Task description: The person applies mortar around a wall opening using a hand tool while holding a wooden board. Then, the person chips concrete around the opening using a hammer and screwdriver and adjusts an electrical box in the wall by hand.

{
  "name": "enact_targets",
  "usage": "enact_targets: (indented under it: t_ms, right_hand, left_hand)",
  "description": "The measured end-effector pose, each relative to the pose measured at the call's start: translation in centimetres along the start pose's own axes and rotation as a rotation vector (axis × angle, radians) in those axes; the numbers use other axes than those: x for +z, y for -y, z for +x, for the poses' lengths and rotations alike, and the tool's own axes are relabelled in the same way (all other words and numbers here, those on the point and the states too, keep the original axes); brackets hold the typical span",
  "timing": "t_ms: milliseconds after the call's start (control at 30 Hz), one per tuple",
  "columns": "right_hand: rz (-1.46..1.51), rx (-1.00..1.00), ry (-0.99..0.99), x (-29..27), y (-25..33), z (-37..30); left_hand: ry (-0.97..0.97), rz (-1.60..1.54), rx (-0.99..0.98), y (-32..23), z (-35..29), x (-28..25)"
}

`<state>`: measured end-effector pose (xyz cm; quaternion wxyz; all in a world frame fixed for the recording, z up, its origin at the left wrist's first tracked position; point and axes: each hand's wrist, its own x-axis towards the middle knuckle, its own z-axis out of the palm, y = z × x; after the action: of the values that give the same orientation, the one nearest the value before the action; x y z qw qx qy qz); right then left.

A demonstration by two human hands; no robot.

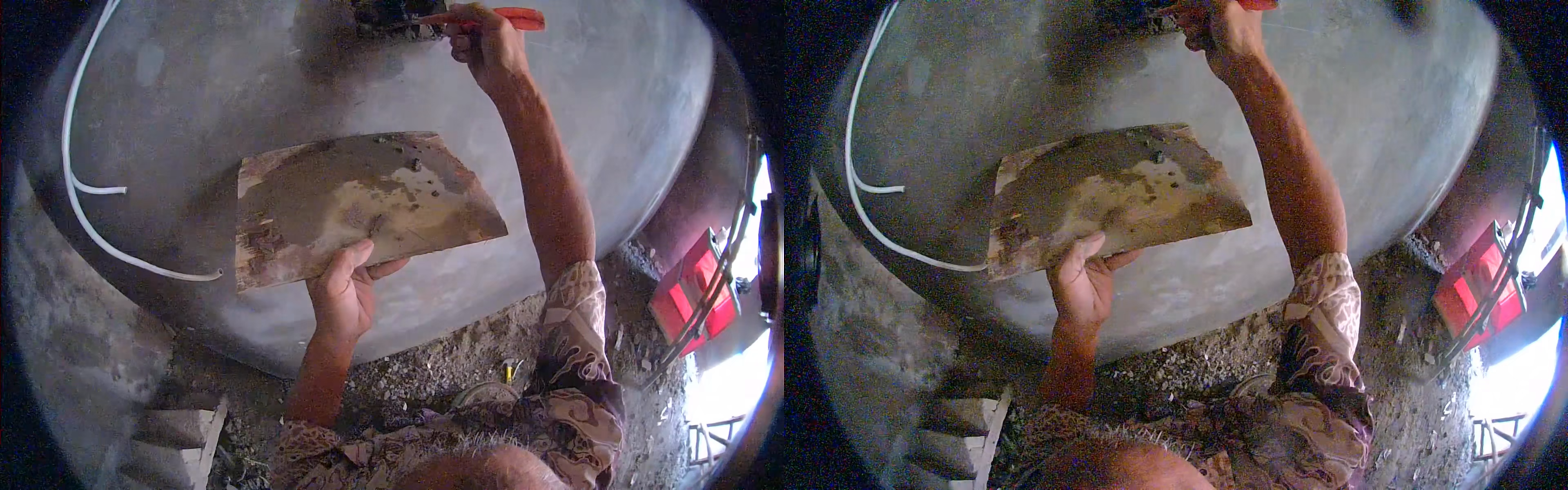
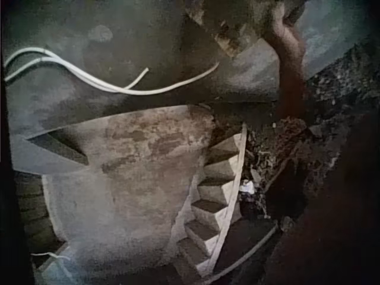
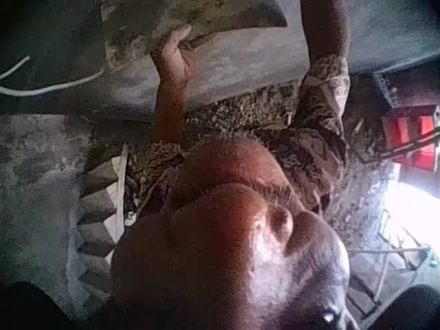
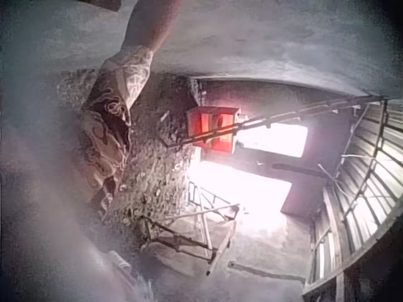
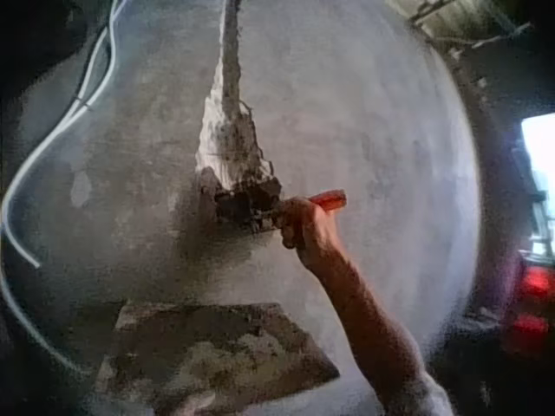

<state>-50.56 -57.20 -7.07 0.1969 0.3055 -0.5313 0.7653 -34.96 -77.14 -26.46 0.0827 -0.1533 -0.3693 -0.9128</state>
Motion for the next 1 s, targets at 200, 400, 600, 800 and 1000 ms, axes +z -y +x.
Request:
enact_targets:
  t_ms: [200,400,600,800,1000]
  right_hand:
    - [0.06,-0.106,-0.054,0.1,0.7,-1.5]
    - [-0.149,-0.269,0.03,0.9,-0.1,-0.6]
    - [-0.252,-0.375,0.003,2.0,2.7,-3.6]
    - [-0.592,-0.342,-0.125,4.8,2.6,-4.8]
    - [-0.553,-0.268,-0.252,5.4,2.0,-4.4]
  left_hand:
    - [-0.016,0.034,0.006,0.3,-0.1,-0.5]
    - [-0.024,0.009,-0.011,0.2,-0.1,-0.3]
    - [0.009,0.008,0.023,0.3,-0.1,-0.1]
    - [0.0,0.023,-0.016,0.1,0.0,-0.1]
    - [-0.004,0.056,-0.009,-0.1,-0.2,0.1]
